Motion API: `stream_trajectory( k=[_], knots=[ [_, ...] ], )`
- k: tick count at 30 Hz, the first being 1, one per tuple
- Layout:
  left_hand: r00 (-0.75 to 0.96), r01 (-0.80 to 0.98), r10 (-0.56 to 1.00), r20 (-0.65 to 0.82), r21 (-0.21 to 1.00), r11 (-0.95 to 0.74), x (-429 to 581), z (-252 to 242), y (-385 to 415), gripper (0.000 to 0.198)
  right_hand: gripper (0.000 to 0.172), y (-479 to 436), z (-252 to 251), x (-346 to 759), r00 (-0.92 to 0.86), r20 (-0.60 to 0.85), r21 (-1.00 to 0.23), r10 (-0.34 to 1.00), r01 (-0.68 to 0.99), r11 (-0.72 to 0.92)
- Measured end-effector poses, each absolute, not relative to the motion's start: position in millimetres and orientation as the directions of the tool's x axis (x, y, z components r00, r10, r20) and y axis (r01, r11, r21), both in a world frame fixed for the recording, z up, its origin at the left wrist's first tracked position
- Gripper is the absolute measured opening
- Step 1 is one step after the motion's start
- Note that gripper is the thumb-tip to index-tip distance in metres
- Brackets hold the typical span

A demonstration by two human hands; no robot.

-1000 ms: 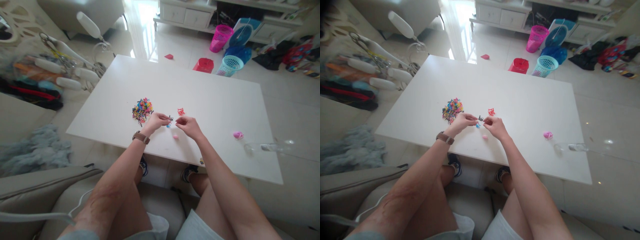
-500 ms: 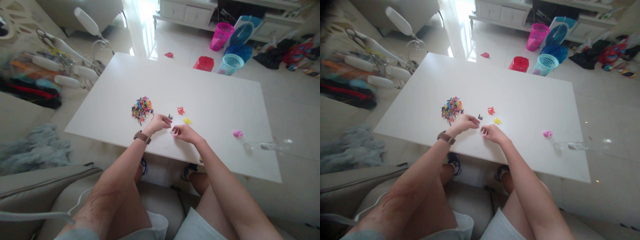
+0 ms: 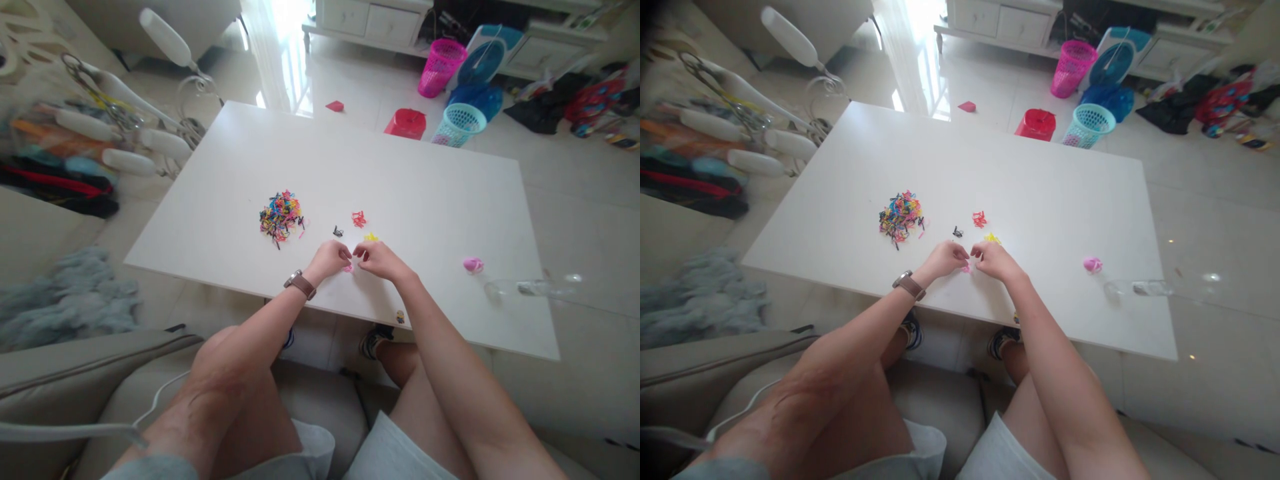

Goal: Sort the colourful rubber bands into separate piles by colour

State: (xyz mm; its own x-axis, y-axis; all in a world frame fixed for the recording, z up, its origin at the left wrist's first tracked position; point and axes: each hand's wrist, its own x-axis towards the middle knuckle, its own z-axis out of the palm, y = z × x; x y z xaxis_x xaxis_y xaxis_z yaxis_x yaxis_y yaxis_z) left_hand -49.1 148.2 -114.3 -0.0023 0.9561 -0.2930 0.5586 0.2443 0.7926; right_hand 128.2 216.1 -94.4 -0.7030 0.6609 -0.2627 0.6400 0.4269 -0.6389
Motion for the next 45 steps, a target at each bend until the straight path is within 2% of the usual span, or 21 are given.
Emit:
stream_trajectory(
  k=[5,10,14,19,25,29,32,34,39,43,45],
  knots=[
    [0.009,0.570,0.948,-0.318,0.781,0.256,-44.8,-116.5,146.6,0.011,0.029,213.5,-100.5,125.8,-0.734,-0.347,-0.585,0.584,0.656,0.477],
    [0.028,0.585,0.933,-0.358,0.763,0.275,-50.5,-105.3,147.6,0.011,0.029,207.8,-100.9,121.9,-0.747,-0.321,-0.581,0.582,0.641,0.502],
    [0.055,0.619,0.924,-0.379,0.739,0.266,-53.6,-98.9,148.3,0.011,0.020,200.3,-101.0,114.1,-0.749,-0.300,-0.554,0.591,0.641,0.531],
    [0.017,0.699,0.905,-0.426,0.652,0.294,-59.2,-92.3,149.4,0.011,0.007,192.0,-101.5,103.9,-0.731,-0.313,-0.511,0.606,0.668,0.541],
    [-0.058,0.603,0.869,-0.491,0.677,0.423,-78.0,-90.6,156.0,0.023,0.006,190.7,-99.6,102.0,-0.744,-0.335,-0.459,0.579,0.665,0.589],
    [-0.156,0.641,0.863,-0.480,0.616,0.458,-101.4,-89.3,159.7,0.022,0.008,189.7,-99.5,103.5,-0.765,-0.366,-0.492,0.531,0.643,0.587],
    [-0.384,0.697,0.861,-0.332,0.508,0.507,-121.8,-92.0,159.6,0.007,0.007,188.4,-99.5,104.8,-0.789,-0.373,-0.548,0.488,0.612,0.570],
    [-0.481,0.698,0.837,-0.260,0.464,0.545,-131.8,-98.2,158.3,0.014,0.008,189.1,-98.4,106.0,-0.800,-0.359,-0.588,0.481,0.594,0.549],
    [-0.484,0.728,0.845,-0.227,0.431,0.533,-137.7,-117.2,154.8,0.022,0.027,198.5,-92.7,111.2,-0.800,-0.299,-0.681,0.521,0.561,0.471],
    [-0.468,0.731,0.854,-0.229,0.442,0.519,-136.4,-115.9,156.6,0.014,0.021,206.0,-88.9,115.4,-0.763,-0.208,-0.678,0.612,0.563,0.472],
    [-0.414,0.682,0.871,-0.264,0.544,0.489,-134.1,-108.9,158.0,0.006,0.015,207.3,-87.1,115.7,-0.732,-0.171,-0.667,0.659,0.578,0.470]
  ],
)
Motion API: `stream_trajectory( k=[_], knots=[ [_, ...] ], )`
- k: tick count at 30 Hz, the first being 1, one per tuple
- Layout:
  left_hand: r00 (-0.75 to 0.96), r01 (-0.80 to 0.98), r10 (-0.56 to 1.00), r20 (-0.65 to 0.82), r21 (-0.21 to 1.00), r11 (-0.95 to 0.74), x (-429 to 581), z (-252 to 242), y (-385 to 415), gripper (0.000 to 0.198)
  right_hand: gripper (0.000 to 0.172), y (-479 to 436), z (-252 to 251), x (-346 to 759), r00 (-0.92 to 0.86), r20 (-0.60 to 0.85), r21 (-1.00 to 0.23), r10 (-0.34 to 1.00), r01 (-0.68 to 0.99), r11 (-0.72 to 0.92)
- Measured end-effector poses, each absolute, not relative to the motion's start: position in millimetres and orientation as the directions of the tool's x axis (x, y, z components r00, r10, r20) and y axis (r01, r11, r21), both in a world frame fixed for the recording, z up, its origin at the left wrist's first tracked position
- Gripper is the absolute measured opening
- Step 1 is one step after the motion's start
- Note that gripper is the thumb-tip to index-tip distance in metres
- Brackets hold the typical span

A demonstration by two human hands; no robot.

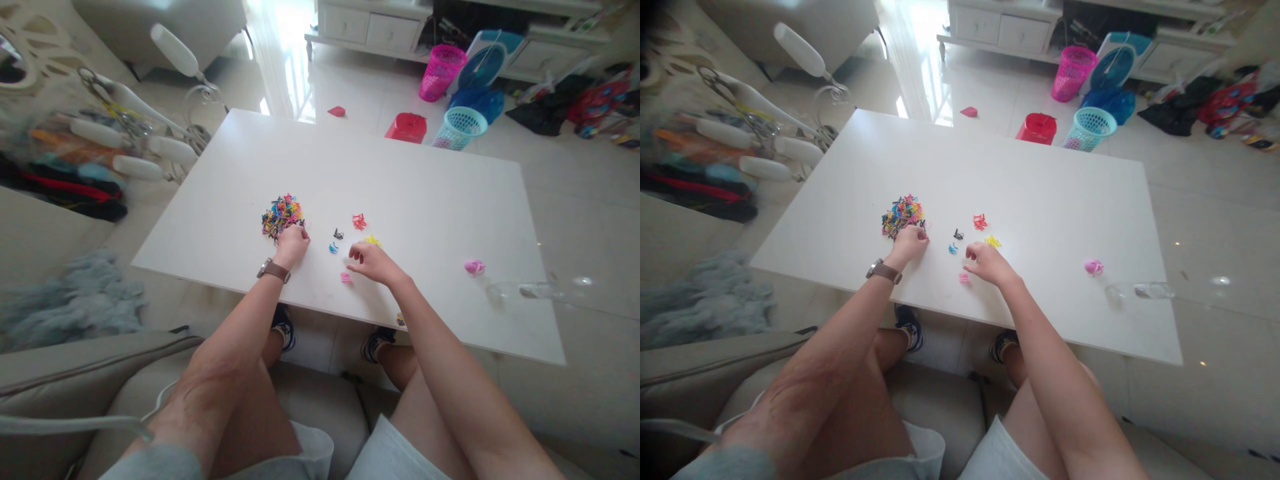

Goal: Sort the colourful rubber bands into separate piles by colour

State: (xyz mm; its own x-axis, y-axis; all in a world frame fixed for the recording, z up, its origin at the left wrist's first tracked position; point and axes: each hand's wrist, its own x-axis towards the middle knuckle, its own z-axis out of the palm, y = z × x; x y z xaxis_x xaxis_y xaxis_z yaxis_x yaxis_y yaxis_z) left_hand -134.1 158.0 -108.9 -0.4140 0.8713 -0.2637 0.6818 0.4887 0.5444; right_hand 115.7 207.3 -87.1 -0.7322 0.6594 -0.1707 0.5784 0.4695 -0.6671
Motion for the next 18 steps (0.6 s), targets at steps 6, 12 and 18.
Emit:
stream_trajectory(
  k=[6,12,18],
  knots=[
    [-0.017,0.109,0.904,-0.428,0.898,0.427,-103.5,-87.2,156.5,0.016,0.012,201.5,-78.9,106.3,-0.653,-0.106,-0.798,0.750,0.506,0.327],
    [0.043,-0.101,0.878,-0.477,0.872,0.479,-79.9,-81.4,152.7,0.027,0.004,198.1,-76.0,100.6,-0.634,-0.066,-0.828,0.770,0.466,0.313],
    [0.085,0.016,0.859,-0.505,0.863,0.506,-87.9,-87.7,152.8,0.024,0.013,201.4,-79.6,105.4,-0.674,-0.098,-0.756,0.732,0.529,0.386]
  ],
)
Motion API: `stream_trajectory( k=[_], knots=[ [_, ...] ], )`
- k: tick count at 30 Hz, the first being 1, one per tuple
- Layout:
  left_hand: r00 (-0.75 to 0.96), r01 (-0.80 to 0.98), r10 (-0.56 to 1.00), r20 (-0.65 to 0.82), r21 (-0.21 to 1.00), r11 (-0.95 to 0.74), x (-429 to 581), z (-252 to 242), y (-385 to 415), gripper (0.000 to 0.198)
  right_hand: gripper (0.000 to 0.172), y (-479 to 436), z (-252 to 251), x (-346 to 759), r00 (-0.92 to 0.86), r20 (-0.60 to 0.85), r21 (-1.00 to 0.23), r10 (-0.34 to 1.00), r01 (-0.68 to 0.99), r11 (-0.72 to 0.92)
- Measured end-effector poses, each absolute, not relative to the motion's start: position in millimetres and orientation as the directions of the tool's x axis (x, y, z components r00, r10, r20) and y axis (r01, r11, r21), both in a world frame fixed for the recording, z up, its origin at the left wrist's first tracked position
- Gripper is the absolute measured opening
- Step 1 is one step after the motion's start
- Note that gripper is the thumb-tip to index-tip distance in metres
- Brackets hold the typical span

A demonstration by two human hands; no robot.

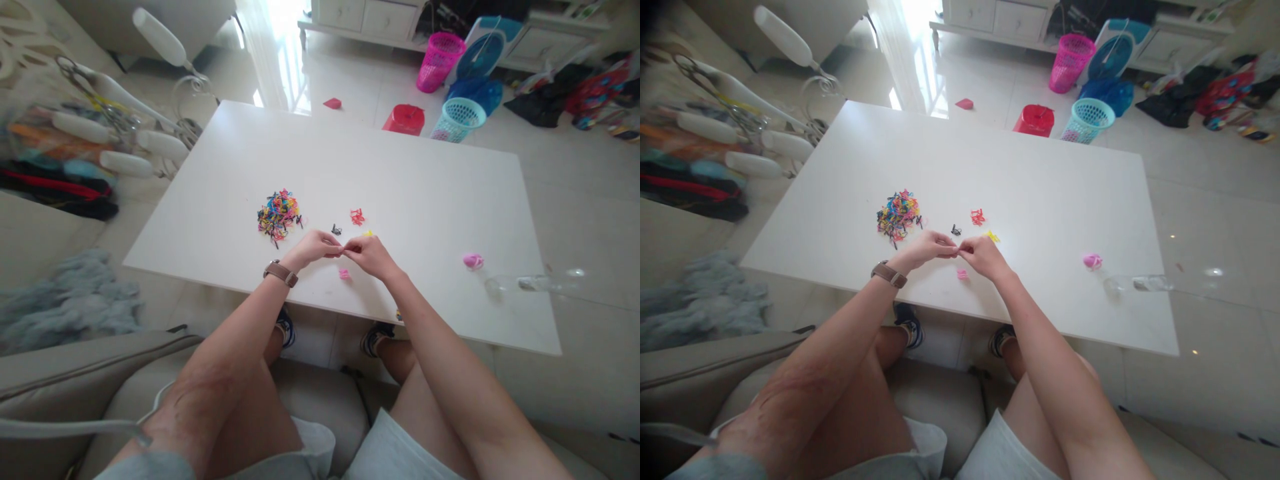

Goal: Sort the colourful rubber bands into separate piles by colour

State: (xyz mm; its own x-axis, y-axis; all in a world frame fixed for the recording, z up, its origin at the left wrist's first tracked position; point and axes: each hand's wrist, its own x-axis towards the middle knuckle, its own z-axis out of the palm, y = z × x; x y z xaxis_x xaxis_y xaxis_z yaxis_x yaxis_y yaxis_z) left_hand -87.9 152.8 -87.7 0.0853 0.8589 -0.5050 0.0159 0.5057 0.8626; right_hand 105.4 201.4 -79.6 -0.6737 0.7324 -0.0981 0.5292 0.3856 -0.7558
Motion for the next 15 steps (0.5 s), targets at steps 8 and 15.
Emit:
stream_trajectory(
  k=[8,15],
  knots=[
    [-0.435,0.455,0.823,-0.365,0.699,0.551,-136.3,-91.0,162.9,0.016,0.012,199.4,-87.7,112.4,-0.705,-0.361,-0.582,0.610,0.682,0.443],
    [-0.443,0.707,0.870,-0.218,0.512,0.488,-146.4,-102.1,166.8,0.034,0.003,198.5,-87.5,115.3,-0.708,-0.447,-0.535,0.546,0.701,0.471]
  ],
)
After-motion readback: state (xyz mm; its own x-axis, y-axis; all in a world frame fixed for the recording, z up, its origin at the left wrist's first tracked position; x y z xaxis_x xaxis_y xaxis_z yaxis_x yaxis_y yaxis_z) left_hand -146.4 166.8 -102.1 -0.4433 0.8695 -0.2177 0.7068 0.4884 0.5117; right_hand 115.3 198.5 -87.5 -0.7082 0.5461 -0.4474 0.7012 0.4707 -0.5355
